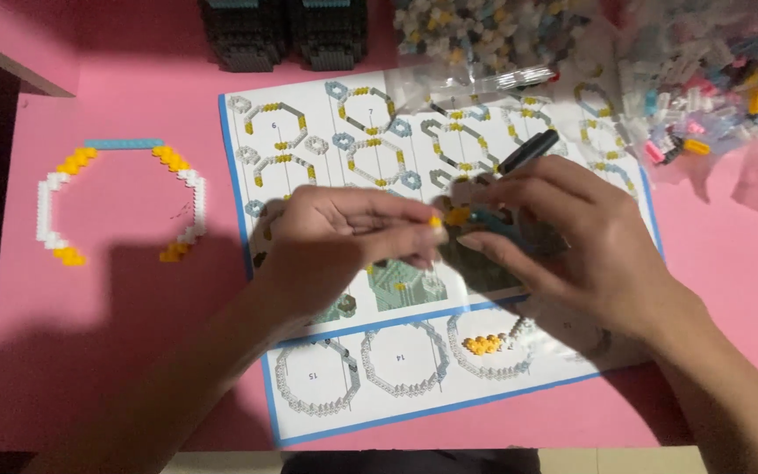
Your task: Assembling a small building block model by following printed instructions on a desk.
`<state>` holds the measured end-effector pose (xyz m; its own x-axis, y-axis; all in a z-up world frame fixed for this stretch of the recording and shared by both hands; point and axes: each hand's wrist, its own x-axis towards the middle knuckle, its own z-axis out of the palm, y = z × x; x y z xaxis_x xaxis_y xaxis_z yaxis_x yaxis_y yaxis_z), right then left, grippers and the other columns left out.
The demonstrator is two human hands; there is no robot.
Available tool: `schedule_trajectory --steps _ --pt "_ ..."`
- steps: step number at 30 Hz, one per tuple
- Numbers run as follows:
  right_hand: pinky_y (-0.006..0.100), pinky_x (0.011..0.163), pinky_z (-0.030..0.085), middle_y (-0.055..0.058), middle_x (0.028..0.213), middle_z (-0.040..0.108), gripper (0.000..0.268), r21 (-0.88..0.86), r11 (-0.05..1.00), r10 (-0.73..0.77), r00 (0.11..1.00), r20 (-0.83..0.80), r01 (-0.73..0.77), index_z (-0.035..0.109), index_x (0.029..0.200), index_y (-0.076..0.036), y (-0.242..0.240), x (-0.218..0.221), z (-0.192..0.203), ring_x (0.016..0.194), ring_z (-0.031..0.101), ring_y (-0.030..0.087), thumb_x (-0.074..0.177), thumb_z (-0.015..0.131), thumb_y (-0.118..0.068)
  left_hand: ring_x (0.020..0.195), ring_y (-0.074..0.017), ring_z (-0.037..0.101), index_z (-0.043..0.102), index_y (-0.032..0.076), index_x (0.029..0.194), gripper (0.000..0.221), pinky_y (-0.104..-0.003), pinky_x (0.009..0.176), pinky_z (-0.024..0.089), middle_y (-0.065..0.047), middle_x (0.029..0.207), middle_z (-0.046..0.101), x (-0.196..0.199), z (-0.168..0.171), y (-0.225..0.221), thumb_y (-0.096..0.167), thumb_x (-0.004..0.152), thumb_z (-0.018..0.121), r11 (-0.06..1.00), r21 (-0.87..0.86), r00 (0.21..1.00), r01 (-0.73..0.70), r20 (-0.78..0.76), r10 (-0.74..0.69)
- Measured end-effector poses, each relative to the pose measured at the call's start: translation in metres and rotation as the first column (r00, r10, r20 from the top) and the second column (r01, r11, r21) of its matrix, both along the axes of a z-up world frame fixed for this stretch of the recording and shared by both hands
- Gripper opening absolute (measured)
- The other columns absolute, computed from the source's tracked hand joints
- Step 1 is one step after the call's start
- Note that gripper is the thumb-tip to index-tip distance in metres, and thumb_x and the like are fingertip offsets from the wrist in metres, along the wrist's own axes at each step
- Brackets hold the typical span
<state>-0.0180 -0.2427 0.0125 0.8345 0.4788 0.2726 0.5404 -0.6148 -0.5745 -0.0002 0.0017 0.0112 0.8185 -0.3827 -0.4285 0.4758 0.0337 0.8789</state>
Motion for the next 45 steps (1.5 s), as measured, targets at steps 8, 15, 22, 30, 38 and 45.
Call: schedule_trajectory --steps 8,15,22,30,38,45 --pt "0.047 0.082 0.054 0.023 0.12 0.068 0.024 -0.194 0.971 0.178 0.962 0.207 -0.138 0.068 0.122 0.008 -0.009 0.0 -0.029 0.097 0.062 0.039 0.1 0.077 0.002 0.083 -0.0374 0.085 0.073 -0.013 0.108 0.037 -0.044 0.08 0.076 -0.032 0.1 0.084 0.001 -0.005 0.001 0.007 0.078 0.079 0.976 -0.133 0.983 -0.175 -0.08 0.165" --pt "0.023 0.08 0.06 0.004 0.11 0.077 0.018 0.171 0.975 -0.063 0.907 -0.416 0.146 0.064 0.116 -0.004 -0.006 -0.014 -0.015 0.089 0.071 0.009 0.1 0.069 -0.009 0.087 -0.041 0.085 0.072 -0.017 0.125 0.059 -0.043 0.083 0.074 -0.03 0.102 0.083 0.002 -0.007 0.004 0.013 0.075 0.078 0.986 -0.152 0.991 -0.066 -0.122 0.048" --pt "0.035 0.057 0.061 0.014 0.074 0.067 0.02 0.513 0.786 0.183 0.664 -0.725 0.345 0.074 0.114 0.004 -0.003 -0.011 -0.016 0.06 0.062 0.023 0.096 0.069 -0.003 0.095 -0.0386 0.085 0.072 -0.015 0.122 0.056 -0.042 0.09 0.074 -0.033 0.112 0.082 0.002 -0.009 0.004 0.02 0.08 0.076 0.982 -0.189 0.998 -0.004 -0.065 -0.009" --pt "0.033 0.058 0.054 0.016 0.079 0.071 0.011 0.544 0.723 0.191 0.634 -0.749 0.426 0.077 0.102 0.006 0.001 -0.015 -0.02 0.063 0.063 0.023 0.091 0.075 0.006 0.094 -0.0422 0.085 0.074 -0.013 0.12 0.041 -0.044 0.088 0.075 -0.036 0.108 0.081 -0.001 -0.021 0.005 0.012 0.088 0.072 0.974 -0.212 0.996 0.076 -0.029 -0.083" --pt "0.03 0.07 0.061 0.018 0.095 0.077 0.015 0.657 0.668 0.284 0.696 -0.66 0.35 0.075 0.107 0.005 0.007 -0.02 -0.025 0.082 0.072 0.023 0.092 0.073 0.007 0.086 -0.0418 0.086 0.079 -0.01 0.106 0.026 -0.045 0.082 0.077 -0.035 0.091 0.082 -0.003 -0.024 0.005 0.008 0.088 0.076 0.971 -0.224 0.993 0.083 -0.058 -0.098" --pt "0.03 0.074 0.063 0.016 0.096 0.077 0.016 0.617 0.71 0.206 0.738 -0.643 0.339 0.073 0.106 0.005 0.009 -0.024 -0.026 0.084 0.073 0.023 0.09 0.075 0.006 0.086 -0.0433 0.086 0.076 -0.008 0.115 0.032 -0.047 0.081 0.077 -0.034 0.093 0.081 -0.006 -0.027 0.003 0.011 0.088 0.075 0.967 -0.25 0.995 0.058 -0.069 -0.077"
